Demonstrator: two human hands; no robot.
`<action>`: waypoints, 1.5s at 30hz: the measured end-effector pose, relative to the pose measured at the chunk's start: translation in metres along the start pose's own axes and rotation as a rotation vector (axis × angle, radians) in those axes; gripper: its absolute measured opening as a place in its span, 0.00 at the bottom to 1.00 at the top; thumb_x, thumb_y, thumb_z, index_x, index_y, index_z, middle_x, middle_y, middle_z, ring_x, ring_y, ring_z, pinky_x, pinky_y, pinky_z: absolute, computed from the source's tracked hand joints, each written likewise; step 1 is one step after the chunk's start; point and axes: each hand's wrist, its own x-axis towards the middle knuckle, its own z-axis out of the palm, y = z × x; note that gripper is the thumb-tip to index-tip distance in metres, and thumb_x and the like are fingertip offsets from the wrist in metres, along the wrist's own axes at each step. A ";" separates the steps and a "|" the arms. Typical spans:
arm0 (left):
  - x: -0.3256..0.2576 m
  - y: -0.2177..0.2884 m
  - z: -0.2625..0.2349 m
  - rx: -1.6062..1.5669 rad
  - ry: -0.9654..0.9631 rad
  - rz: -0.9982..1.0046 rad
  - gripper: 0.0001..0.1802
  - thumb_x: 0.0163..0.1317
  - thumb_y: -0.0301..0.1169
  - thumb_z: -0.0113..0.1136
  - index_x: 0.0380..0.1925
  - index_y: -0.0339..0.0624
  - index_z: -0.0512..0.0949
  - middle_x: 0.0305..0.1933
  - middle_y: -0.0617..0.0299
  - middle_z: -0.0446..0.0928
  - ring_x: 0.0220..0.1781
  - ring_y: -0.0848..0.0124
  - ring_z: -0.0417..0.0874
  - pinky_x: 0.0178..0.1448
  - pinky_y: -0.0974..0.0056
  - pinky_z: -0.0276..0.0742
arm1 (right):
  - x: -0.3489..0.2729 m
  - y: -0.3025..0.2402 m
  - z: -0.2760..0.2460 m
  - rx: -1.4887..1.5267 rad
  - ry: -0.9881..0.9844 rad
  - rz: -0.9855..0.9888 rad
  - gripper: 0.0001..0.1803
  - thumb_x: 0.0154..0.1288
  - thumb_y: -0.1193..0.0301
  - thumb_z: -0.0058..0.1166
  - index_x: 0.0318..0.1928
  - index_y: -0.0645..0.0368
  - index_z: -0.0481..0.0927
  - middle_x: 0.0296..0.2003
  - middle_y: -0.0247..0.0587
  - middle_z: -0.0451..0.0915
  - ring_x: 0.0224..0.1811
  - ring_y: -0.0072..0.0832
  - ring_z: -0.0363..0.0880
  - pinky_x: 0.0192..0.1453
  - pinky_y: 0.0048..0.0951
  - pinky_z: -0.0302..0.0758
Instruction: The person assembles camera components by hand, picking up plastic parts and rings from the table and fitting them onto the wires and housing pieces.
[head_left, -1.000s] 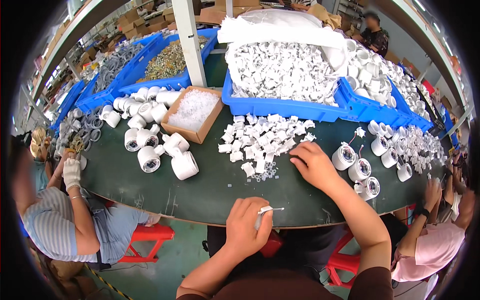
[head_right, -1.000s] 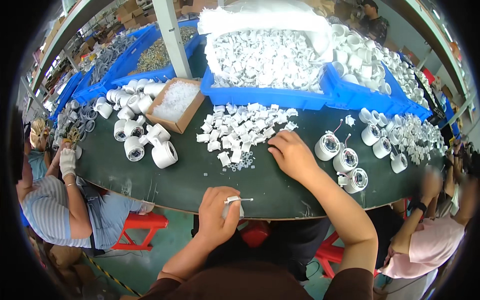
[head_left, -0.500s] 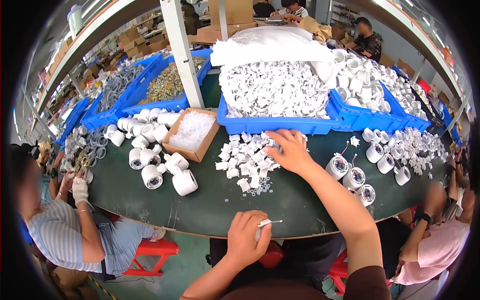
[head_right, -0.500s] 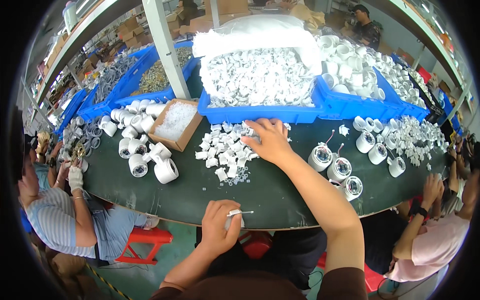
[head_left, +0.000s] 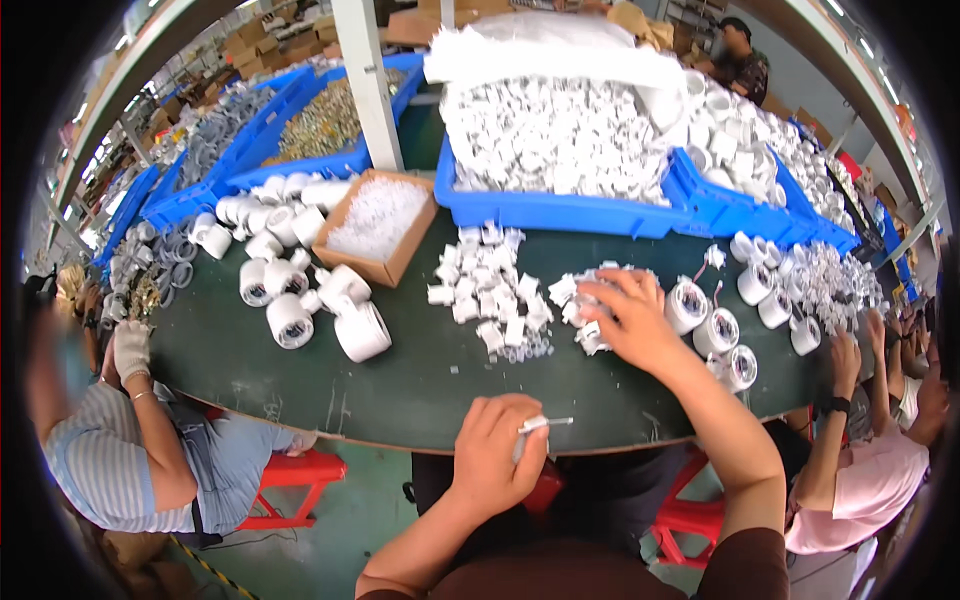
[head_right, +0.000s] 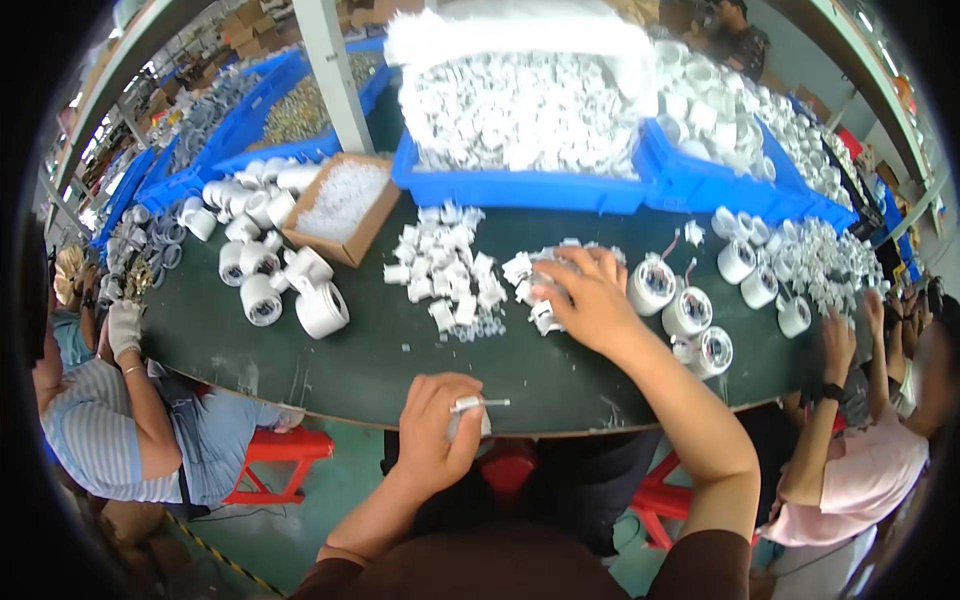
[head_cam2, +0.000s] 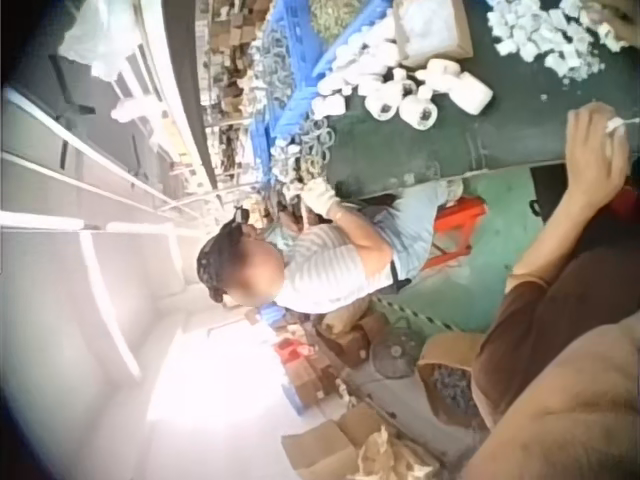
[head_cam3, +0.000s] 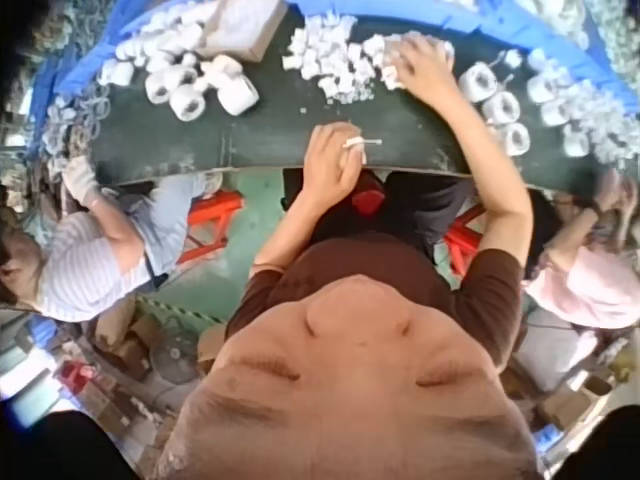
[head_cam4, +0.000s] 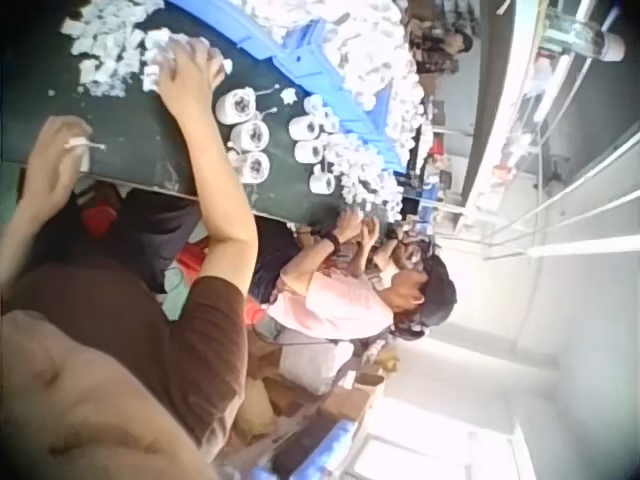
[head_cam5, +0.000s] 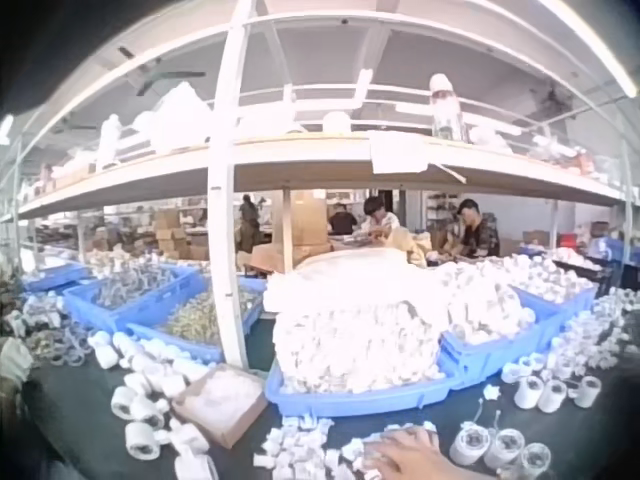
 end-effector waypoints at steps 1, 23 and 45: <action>0.000 -0.002 -0.001 0.016 0.012 0.014 0.07 0.60 0.24 0.63 0.39 0.37 0.79 0.44 0.52 0.82 0.41 0.53 0.79 0.47 0.56 0.75 | -0.005 -0.003 -0.007 -0.003 -0.002 0.002 0.15 0.74 0.61 0.56 0.58 0.41 0.84 0.59 0.35 0.78 0.65 0.41 0.69 0.73 0.49 0.57; -0.004 0.002 0.002 0.058 0.013 -0.016 0.06 0.66 0.26 0.56 0.39 0.36 0.79 0.46 0.50 0.81 0.44 0.57 0.78 0.51 0.59 0.73 | -0.073 -0.029 -0.048 0.619 -0.028 0.302 0.12 0.66 0.78 0.64 0.49 0.60 0.84 0.47 0.36 0.83 0.45 0.24 0.79 0.51 0.25 0.76; -0.009 0.001 -0.003 -0.171 0.073 -0.258 0.10 0.76 0.28 0.51 0.43 0.33 0.79 0.48 0.55 0.81 0.44 0.72 0.80 0.48 0.68 0.75 | -0.090 -0.109 -0.029 1.079 -0.110 0.238 0.23 0.68 0.84 0.59 0.63 0.61 0.78 0.53 0.41 0.84 0.52 0.25 0.84 0.57 0.28 0.81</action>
